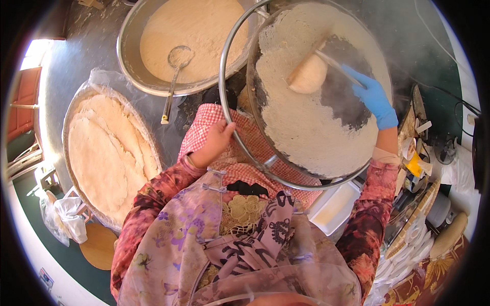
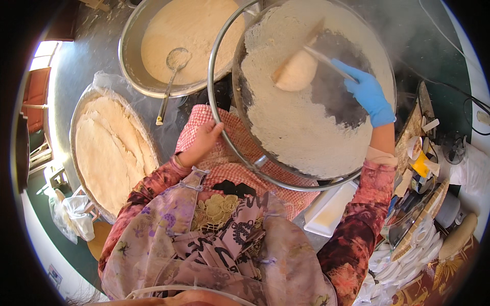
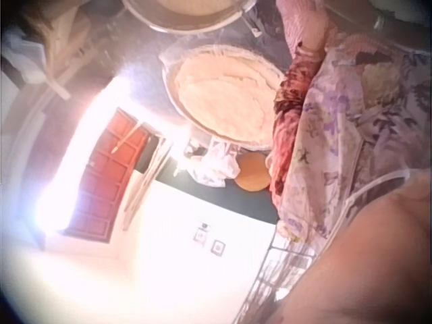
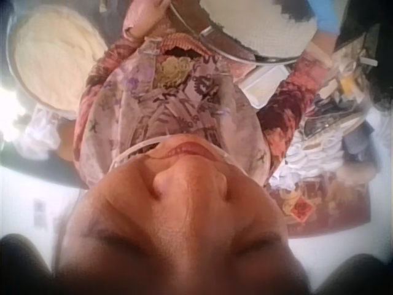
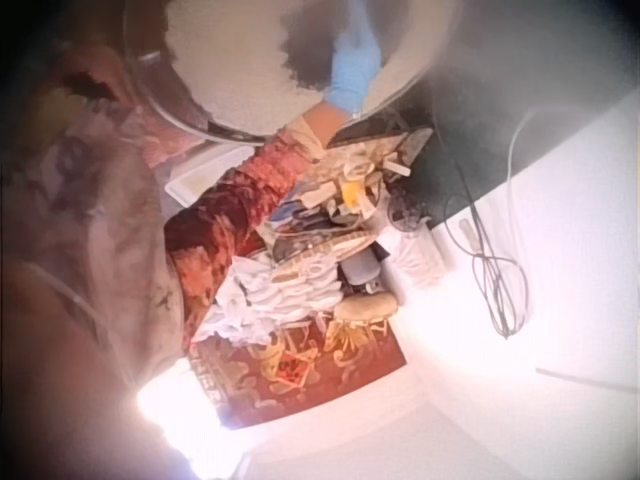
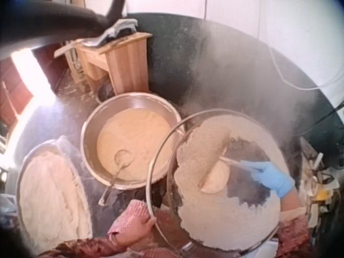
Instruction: The person scoops batter onto a hot griddle, spreads it into a thin round crepe using a wooden tool, cooks it, then removes the crepe and places it on a stack. The cycle repeats with additional batter scoops and spreading.
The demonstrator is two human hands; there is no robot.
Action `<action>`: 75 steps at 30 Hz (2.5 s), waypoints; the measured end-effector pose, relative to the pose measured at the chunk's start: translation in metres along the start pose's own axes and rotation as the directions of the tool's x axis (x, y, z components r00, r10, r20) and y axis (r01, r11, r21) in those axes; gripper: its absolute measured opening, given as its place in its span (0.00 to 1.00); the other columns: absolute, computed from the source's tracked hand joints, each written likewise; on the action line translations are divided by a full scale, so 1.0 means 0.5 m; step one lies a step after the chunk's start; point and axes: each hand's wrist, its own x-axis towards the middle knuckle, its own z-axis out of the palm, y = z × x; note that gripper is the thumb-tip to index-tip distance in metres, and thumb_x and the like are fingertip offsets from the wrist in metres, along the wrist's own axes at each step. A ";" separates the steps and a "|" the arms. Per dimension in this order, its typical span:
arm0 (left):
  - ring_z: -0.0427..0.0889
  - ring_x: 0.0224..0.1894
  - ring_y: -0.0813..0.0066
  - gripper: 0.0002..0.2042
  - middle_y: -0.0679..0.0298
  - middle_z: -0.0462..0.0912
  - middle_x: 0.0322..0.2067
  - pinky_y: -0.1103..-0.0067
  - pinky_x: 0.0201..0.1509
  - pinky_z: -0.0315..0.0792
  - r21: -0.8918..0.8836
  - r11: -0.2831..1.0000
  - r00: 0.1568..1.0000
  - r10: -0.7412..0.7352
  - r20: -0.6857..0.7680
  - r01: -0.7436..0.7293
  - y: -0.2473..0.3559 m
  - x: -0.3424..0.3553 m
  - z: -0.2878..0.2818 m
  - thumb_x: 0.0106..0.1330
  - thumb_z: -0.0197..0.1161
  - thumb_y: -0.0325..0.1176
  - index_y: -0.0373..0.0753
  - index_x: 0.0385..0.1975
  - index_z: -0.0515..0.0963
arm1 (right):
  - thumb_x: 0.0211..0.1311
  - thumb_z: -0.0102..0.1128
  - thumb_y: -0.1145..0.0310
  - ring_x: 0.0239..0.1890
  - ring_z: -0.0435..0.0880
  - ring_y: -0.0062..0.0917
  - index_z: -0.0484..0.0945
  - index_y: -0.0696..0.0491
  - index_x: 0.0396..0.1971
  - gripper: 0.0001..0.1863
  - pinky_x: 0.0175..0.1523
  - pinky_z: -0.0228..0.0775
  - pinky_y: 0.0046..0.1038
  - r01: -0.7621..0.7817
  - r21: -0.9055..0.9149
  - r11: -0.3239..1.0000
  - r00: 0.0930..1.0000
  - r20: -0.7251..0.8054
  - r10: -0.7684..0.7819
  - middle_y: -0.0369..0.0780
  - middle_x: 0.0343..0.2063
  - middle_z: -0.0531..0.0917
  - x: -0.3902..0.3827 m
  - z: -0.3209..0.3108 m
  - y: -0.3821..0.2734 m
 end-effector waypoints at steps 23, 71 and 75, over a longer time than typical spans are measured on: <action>0.77 0.30 0.76 0.20 0.64 0.77 0.30 0.82 0.34 0.72 -0.179 0.984 0.998 -0.005 -0.068 -0.008 0.062 0.105 -0.042 0.68 0.50 0.46 0.30 0.39 0.72 | 0.60 0.48 0.68 0.37 0.79 0.41 0.68 0.37 0.57 0.23 0.44 0.69 0.35 -0.172 -0.128 0.977 0.822 -0.565 0.071 0.49 0.38 0.79 -0.079 0.162 0.016; 0.67 0.20 0.85 0.15 0.71 0.72 0.20 0.86 0.24 0.62 0.003 0.999 0.999 -0.042 0.010 0.042 -0.007 -0.001 -0.025 0.65 0.54 0.43 0.36 0.26 0.74 | 0.60 0.49 0.68 0.38 0.79 0.41 0.66 0.29 0.57 0.25 0.44 0.69 0.34 -0.232 -0.104 0.967 0.887 -0.430 0.167 0.48 0.38 0.79 -0.214 0.174 0.018; 0.72 0.18 0.80 0.16 0.66 0.75 0.18 0.82 0.22 0.67 -0.065 0.988 0.990 -0.139 -0.019 0.138 -0.085 -0.029 0.032 0.64 0.54 0.40 0.32 0.25 0.75 | 0.58 0.48 0.69 0.33 0.79 0.32 0.68 0.35 0.57 0.25 0.41 0.69 0.30 -0.154 -0.197 0.968 0.901 -0.431 0.056 0.45 0.38 0.81 -0.197 0.227 0.000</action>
